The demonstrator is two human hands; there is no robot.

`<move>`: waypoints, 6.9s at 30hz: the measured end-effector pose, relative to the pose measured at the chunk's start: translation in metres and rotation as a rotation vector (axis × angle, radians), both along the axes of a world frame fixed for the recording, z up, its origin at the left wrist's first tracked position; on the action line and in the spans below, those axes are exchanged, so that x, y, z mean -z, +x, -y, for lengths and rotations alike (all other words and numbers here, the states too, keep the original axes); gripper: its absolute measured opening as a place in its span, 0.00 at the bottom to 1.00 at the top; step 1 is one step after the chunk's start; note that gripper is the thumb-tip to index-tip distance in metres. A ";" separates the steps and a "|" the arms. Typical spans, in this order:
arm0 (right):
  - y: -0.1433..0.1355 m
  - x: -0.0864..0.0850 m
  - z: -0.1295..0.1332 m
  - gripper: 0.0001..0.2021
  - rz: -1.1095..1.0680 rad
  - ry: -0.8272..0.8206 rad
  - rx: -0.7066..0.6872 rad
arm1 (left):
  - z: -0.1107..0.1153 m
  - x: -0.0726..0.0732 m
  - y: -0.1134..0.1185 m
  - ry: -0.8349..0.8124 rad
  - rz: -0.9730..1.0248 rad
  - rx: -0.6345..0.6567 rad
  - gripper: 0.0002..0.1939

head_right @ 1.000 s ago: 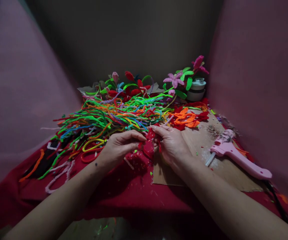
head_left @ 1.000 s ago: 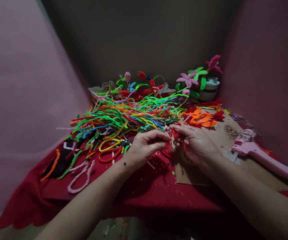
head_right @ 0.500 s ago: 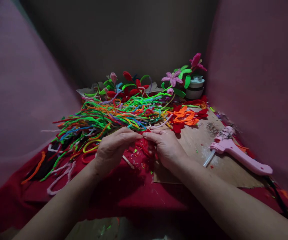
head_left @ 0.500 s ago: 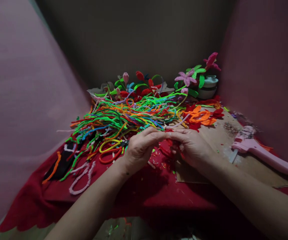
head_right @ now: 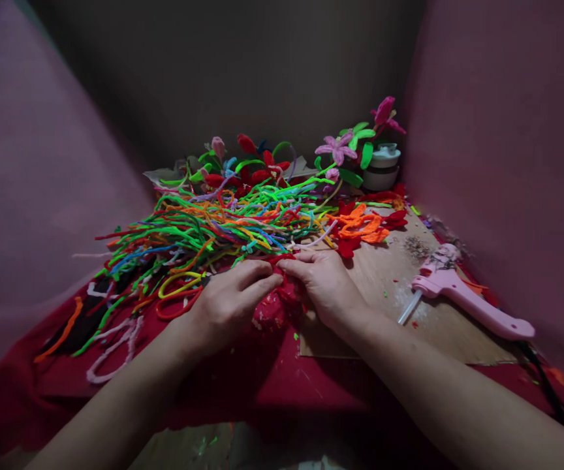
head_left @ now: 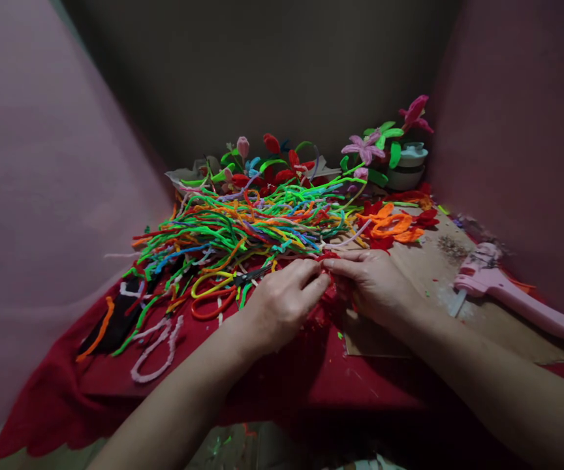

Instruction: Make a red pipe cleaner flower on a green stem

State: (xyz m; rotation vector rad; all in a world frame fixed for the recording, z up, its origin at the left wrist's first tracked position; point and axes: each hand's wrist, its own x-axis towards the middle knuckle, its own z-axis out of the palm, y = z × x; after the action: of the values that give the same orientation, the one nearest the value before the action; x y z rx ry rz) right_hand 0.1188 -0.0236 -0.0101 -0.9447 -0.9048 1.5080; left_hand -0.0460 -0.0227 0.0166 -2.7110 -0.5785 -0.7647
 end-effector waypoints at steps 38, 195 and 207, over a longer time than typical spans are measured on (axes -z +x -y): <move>0.001 -0.006 0.002 0.10 -0.173 -0.145 -0.128 | 0.000 0.014 0.018 -1.209 0.721 0.032 0.14; 0.003 -0.021 0.014 0.08 0.237 0.149 -0.101 | 0.004 -0.006 0.015 -1.668 0.920 0.004 0.05; 0.005 -0.008 0.004 0.08 0.155 0.103 -0.141 | 0.005 -0.004 0.017 -1.690 0.713 -0.221 0.06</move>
State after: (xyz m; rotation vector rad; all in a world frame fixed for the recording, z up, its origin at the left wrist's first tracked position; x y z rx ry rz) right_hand 0.1239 -0.0280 -0.0022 -0.9483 -1.1713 1.5056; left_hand -0.0293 -0.0281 0.0203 -3.2923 -2.6028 -1.6950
